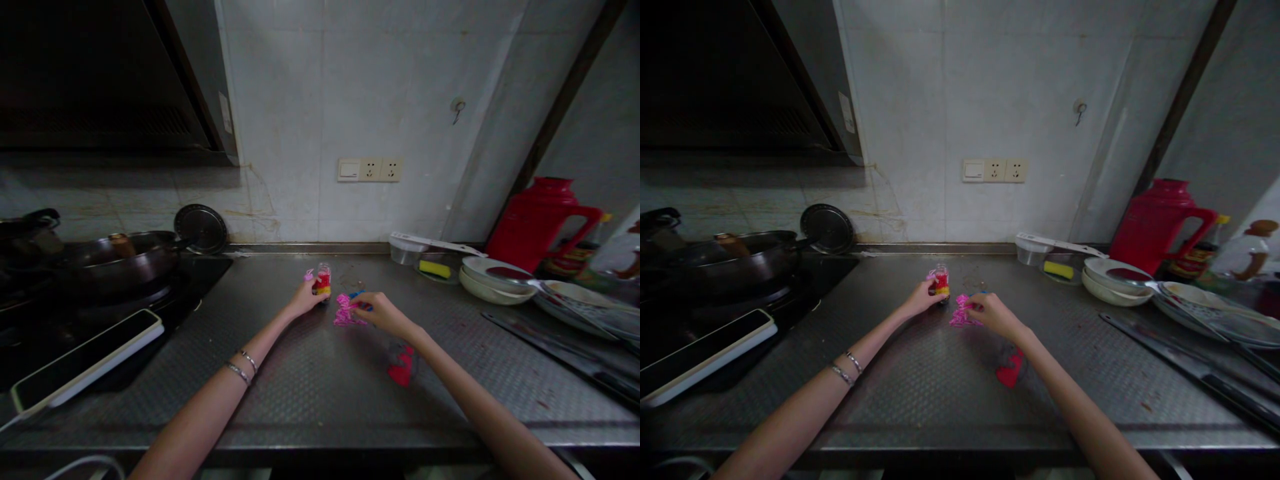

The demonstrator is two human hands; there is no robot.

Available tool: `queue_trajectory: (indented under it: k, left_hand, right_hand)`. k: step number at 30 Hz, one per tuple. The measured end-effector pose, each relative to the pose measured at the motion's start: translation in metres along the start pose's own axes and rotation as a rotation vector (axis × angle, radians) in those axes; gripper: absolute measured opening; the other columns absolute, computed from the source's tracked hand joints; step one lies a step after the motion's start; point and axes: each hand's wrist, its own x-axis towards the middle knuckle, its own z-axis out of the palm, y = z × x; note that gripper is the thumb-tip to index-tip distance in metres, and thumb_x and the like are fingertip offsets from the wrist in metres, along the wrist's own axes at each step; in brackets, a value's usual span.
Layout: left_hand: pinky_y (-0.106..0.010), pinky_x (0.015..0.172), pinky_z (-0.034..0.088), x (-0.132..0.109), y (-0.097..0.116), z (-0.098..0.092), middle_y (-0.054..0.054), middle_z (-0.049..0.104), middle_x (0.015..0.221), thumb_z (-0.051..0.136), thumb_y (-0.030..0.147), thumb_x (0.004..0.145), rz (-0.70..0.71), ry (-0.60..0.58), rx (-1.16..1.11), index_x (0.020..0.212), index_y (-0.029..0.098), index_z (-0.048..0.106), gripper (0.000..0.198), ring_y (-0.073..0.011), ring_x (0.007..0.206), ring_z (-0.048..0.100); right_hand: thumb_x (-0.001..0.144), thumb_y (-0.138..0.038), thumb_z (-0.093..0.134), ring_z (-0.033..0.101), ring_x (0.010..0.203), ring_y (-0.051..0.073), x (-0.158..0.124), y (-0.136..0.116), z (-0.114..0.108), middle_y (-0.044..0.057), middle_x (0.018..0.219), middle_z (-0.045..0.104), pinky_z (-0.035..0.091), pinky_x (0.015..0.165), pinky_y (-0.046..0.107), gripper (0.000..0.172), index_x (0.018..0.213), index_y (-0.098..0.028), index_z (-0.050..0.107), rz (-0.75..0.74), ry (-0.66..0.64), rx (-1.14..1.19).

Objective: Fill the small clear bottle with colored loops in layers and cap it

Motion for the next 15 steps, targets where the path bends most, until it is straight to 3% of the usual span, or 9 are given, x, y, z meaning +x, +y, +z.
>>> queue_trajectory:
  k: [10, 15]
  left_hand:
    - [-0.035, 0.075, 0.048, -0.002, 0.006, -0.001, -0.011, 0.063, 0.092, 0.067, 0.027, 0.067, 0.003, -0.001, 0.007, 0.094, 0.01, 0.056, 0.034, -0.0199, 0.081, 0.06]
    - [-0.035, 0.074, 0.048, -0.002, 0.003, -0.001, -0.011, 0.063, 0.093, 0.066, 0.028, 0.067, 0.013, 0.021, 0.044, 0.098, 0.01, 0.056, 0.037, -0.0201, 0.081, 0.06]
  right_hand:
    - [0.075, -0.036, 0.058, 0.063, 0.07, 0.016, 0.057, -0.004, -0.026, 0.005, 0.077, 0.068, 0.049, 0.066, 0.025, 0.025, 0.083, -0.014, 0.067, -0.011, 0.127, 0.186]
    - [0.074, -0.028, 0.058, 0.061, 0.066, 0.014, 0.094, -0.013, -0.038, 0.005, 0.072, 0.068, 0.046, 0.063, 0.023, 0.02, 0.082, -0.013, 0.068, -0.056, 0.118, 0.061]
